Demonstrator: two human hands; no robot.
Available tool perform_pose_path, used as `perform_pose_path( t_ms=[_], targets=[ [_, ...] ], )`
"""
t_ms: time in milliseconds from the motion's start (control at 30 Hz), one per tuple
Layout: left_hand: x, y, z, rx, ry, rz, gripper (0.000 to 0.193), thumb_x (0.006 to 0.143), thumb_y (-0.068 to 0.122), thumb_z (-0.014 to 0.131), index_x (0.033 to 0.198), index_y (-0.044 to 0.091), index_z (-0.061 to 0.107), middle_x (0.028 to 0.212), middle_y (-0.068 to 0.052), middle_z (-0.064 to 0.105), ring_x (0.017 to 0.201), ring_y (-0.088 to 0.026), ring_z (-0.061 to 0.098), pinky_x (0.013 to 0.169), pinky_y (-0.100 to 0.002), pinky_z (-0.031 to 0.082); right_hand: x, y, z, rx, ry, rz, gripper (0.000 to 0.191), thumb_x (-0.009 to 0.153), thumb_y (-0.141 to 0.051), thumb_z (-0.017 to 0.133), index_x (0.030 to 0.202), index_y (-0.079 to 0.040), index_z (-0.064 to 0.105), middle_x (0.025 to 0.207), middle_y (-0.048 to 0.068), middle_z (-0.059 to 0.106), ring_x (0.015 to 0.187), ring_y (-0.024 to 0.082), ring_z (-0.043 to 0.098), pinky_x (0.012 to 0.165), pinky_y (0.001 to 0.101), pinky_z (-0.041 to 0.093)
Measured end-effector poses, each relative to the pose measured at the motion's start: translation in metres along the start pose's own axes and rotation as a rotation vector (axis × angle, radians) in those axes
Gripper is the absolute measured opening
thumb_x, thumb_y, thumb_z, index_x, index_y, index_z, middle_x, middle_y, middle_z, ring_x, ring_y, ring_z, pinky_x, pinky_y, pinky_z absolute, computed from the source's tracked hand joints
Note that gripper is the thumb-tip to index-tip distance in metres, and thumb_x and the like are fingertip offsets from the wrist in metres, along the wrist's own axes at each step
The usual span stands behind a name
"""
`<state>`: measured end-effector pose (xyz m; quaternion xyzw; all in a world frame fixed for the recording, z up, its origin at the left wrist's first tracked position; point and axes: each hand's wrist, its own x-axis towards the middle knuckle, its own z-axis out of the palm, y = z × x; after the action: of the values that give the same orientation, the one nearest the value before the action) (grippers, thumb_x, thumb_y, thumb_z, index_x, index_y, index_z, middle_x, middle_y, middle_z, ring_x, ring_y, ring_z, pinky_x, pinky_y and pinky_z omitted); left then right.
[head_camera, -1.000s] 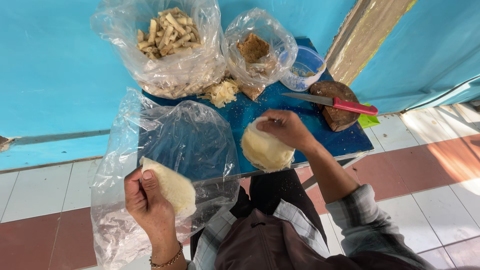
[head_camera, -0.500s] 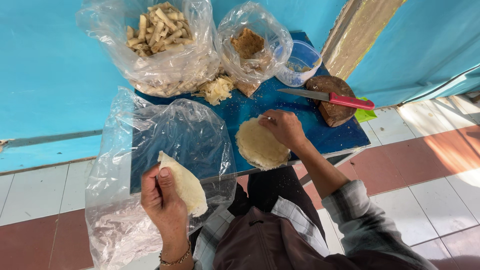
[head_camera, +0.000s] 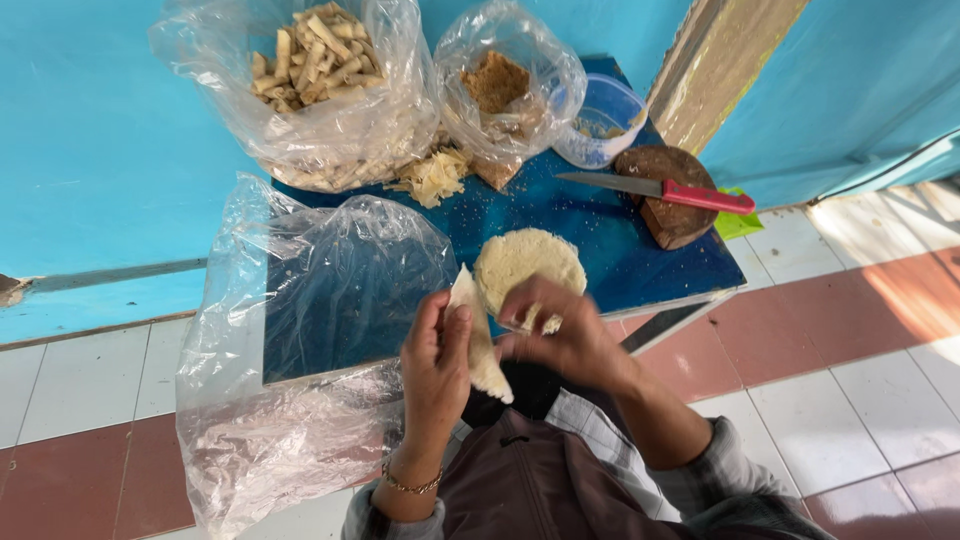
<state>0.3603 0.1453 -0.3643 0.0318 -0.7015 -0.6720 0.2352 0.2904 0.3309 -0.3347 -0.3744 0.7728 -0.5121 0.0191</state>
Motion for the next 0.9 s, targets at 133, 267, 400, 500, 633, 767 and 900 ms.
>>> perform_pose_path(
  t_ms=[133, 267, 400, 500, 633, 767, 900],
  targets=[
    [-0.002, 0.013, 0.004, -0.217, -0.104, -0.152, 0.023, 0.103, 0.018, 0.062, 0.121, 0.004, 0.064, 0.093, -0.005, 0.067, 0.079, -0.008, 0.059, 0.064, -0.026, 0.050, -0.024, -0.015, 0.016, 0.026, 0.008, -0.085, 0.039, 0.079, -0.024, 0.090, 0.106, -0.008, 0.068, 0.108, 0.004, 0.064, 0.094, 0.014, 0.067, 0.071, 0.0258, 0.058],
    [-0.017, 0.020, 0.000, -0.543, -0.232, -0.227, 0.036, 0.092, 0.010, 0.070, 0.125, 0.001, 0.058, 0.111, -0.009, 0.069, 0.100, -0.013, 0.069, 0.084, -0.029, 0.060, -0.030, -0.004, 0.023, 0.449, 0.148, 0.077, 0.027, 0.089, -0.018, 0.082, 0.108, -0.008, 0.066, 0.110, 0.004, 0.066, 0.093, 0.010, 0.067, 0.070, 0.0246, 0.060],
    [-0.036, 0.012, 0.004, -0.535, -0.267, -0.159, 0.033, 0.091, 0.005, 0.077, 0.119, -0.001, 0.061, 0.120, -0.009, 0.064, 0.107, -0.014, 0.066, 0.092, -0.031, 0.056, -0.043, 0.010, 0.037, 0.778, 0.193, 0.253, 0.019, 0.095, -0.014, 0.076, 0.108, -0.006, 0.066, 0.095, 0.006, 0.070, 0.083, 0.012, 0.067, 0.068, 0.0269, 0.057],
    [-0.041, 0.003, 0.003, -0.479, -0.249, -0.180, 0.016, 0.094, 0.003, 0.075, 0.106, -0.004, 0.067, 0.122, -0.010, 0.064, 0.104, -0.014, 0.066, 0.090, -0.030, 0.056, -0.049, 0.019, 0.044, 0.818, 0.271, 0.279, 0.016, 0.099, -0.016, 0.070, 0.107, -0.003, 0.069, 0.094, 0.004, 0.071, 0.083, 0.011, 0.066, 0.070, 0.0288, 0.057],
    [-0.043, -0.001, 0.000, -0.513, -0.229, -0.171, 0.010, 0.097, 0.003, 0.070, 0.105, -0.004, 0.071, 0.121, -0.010, 0.062, 0.103, -0.013, 0.065, 0.089, -0.028, 0.056, -0.054, 0.021, 0.043, 0.866, 0.255, 0.279, 0.014, 0.097, -0.011, 0.071, 0.107, -0.001, 0.072, 0.095, 0.006, 0.072, 0.083, 0.013, 0.068, 0.071, 0.0312, 0.058],
    [-0.042, 0.004, -0.001, -0.505, -0.267, -0.214, 0.011, 0.095, 0.003, 0.070, 0.102, -0.006, 0.073, 0.119, -0.009, 0.061, 0.097, -0.014, 0.067, 0.082, -0.030, 0.062, -0.055, 0.018, 0.041, 0.883, 0.251, 0.255, 0.013, 0.097, -0.010, 0.071, 0.107, -0.001, 0.072, 0.096, 0.008, 0.073, 0.083, 0.015, 0.070, 0.072, 0.0318, 0.058],
    [-0.043, 0.010, -0.003, -0.458, -0.269, -0.248, 0.011, 0.093, 0.005, 0.068, 0.097, -0.004, 0.073, 0.118, -0.006, 0.059, 0.100, -0.013, 0.068, 0.081, -0.030, 0.065, -0.055, 0.014, 0.042, 0.824, 0.294, 0.218, 0.010, 0.097, -0.007, 0.072, 0.105, -0.001, 0.071, 0.101, 0.007, 0.071, 0.089, 0.014, 0.069, 0.077, 0.0315, 0.058]
  ],
)
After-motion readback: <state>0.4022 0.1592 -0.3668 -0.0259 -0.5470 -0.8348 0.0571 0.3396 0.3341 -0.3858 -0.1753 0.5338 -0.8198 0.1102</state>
